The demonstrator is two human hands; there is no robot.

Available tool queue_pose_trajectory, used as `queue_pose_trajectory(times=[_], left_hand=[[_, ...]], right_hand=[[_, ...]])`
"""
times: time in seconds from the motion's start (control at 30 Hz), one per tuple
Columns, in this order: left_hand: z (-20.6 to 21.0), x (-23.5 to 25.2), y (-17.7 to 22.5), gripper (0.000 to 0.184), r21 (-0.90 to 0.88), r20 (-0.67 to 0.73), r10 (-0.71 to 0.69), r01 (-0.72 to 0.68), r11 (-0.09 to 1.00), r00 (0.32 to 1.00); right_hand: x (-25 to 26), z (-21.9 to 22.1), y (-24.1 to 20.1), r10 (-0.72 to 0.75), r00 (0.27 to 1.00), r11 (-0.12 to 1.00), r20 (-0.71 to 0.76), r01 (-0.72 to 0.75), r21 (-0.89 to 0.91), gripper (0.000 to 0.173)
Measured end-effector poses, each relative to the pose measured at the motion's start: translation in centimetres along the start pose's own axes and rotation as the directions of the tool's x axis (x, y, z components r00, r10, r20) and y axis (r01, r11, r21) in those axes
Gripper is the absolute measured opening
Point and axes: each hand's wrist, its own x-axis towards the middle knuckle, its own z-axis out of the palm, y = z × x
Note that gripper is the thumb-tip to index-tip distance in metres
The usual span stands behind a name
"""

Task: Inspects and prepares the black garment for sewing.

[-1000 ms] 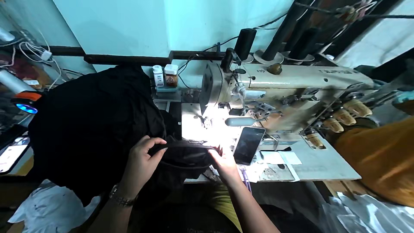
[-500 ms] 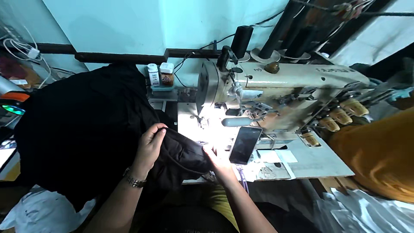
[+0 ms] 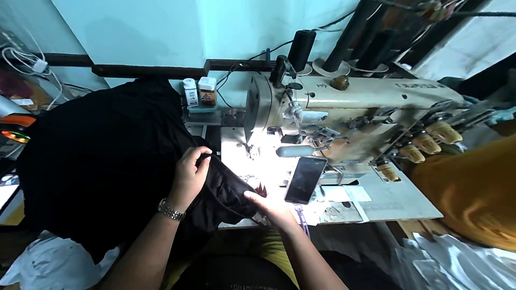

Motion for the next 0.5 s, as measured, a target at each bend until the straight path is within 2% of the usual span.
queue_pose_trajectory(times=[0.07,0.13,0.23,0.3,0.37,0.43,0.5], left_hand=[[-0.2,-0.3,0.1,0.018,0.02,0.009,0.005,-0.005,1.0,1.0],[-0.6,-0.7,0.4,0.022,0.119,-0.006,0.023,-0.022,0.993,1.0],[-1.5,-2.0,2.2,0.031,0.302,-0.035,0.093,-0.078,0.95,0.995],[-2.1,-3.7,3.8,0.029,0.322,-0.019,0.175,-0.159,0.933,0.984],[-2.4,-6.0,4.6,0.03,0.285,0.13,0.246,-0.273,0.919,0.961],[-2.0,-8.0,4.4,0.034,0.299,0.335,0.263,-0.367,0.881,0.905],[-1.8,-9.5,3.4,0.025,0.341,0.431,0.248,-0.412,0.845,0.867]], right_hand=[[0.1,0.2,-0.1,0.008,1.0,0.999,-0.027,-0.009,-0.03,0.012],[0.2,0.4,-0.4,0.032,0.998,0.998,-0.049,-0.035,-0.053,0.014],[0.2,0.6,-0.5,0.056,0.998,0.997,-0.024,-0.055,0.052,0.015],[0.3,0.9,-0.6,0.07,0.997,0.99,-0.019,-0.067,0.123,0.017],[0.4,1.1,-0.5,0.092,0.996,0.98,-0.016,-0.088,0.181,0.019],[0.4,1.3,-0.6,0.111,0.994,0.97,-0.011,-0.106,0.218,0.02],[0.5,1.7,-0.7,0.133,0.991,0.964,-0.029,-0.123,0.236,0.019]])
